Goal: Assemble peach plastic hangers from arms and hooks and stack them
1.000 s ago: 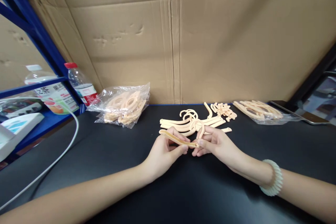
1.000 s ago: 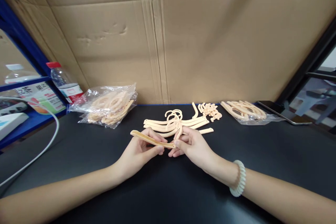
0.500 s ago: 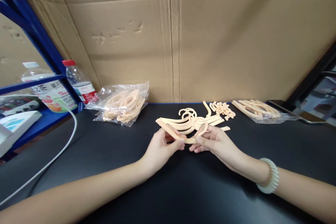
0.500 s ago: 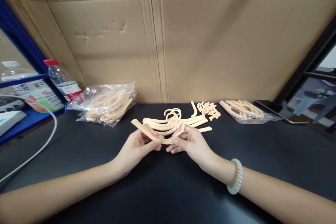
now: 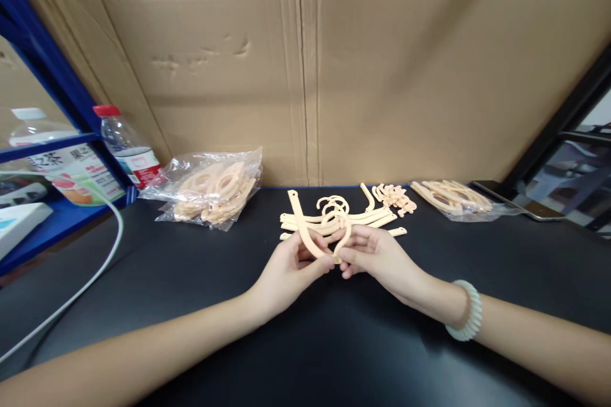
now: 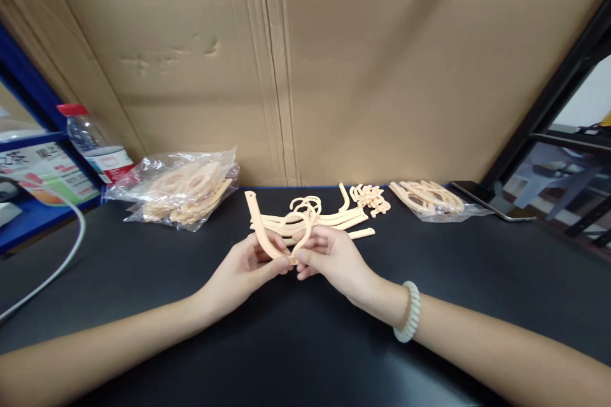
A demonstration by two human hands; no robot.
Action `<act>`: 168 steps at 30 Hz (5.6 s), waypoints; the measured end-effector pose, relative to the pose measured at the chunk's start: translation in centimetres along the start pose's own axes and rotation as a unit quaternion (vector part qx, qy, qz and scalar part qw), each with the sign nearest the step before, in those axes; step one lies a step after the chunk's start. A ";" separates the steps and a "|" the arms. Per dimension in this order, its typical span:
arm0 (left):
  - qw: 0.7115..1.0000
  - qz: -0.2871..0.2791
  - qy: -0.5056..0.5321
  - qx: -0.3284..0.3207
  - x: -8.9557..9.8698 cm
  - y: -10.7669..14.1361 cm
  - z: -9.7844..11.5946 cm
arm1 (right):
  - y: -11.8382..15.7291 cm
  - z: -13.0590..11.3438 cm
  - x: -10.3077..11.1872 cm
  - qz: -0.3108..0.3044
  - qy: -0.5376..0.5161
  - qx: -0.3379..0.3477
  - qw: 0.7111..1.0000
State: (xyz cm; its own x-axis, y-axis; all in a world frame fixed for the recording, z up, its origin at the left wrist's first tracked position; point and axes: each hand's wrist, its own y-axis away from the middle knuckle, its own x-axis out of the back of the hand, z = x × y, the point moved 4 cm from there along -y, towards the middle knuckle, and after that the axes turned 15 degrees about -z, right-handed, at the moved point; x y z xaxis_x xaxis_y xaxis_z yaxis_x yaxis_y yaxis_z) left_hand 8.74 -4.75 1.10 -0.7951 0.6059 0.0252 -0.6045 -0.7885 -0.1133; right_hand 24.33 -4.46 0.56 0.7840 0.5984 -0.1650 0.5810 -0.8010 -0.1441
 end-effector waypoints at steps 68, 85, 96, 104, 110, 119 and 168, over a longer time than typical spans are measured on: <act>0.997 -0.017 0.067 0.039 -0.6 -0.5 0.2 | 1.5 -0.3 0.9 -0.010 -0.068 -0.001 0.998; 0.997 -0.059 0.034 0.025 -0.9 -0.2 0.5 | 1.5 -1.0 0.1 -0.052 0.002 0.034 0.998; 0.998 -0.006 0.060 0.019 -0.8 0.1 0.1 | 2.2 -1.4 -0.5 -0.014 0.047 0.057 0.997; 0.995 0.012 0.094 0.025 -0.8 -0.1 0.0 | 2.3 -1.4 -0.5 0.017 0.041 0.049 0.998; 0.995 0.027 0.093 0.028 -0.9 0.0 0.1 | 2.0 -1.3 -0.7 0.029 0.047 0.048 0.997; 0.988 0.100 0.118 0.021 1.1 -0.1 1.0 | 2.6 -5.3 2.8 -0.013 0.193 0.036 0.980; 0.704 -0.126 -0.696 0.068 5.2 -6.3 -0.2 | -5.2 -0.8 9.3 -0.060 0.744 0.003 0.666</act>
State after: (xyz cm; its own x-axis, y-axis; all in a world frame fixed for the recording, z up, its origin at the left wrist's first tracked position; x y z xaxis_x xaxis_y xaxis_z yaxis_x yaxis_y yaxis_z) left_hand 8.39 3.40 1.73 0.1171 0.1137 0.9866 -0.6584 -0.7349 0.1628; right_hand 28.78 5.31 0.60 0.0835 -0.0247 0.9962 0.6614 -0.7464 -0.0740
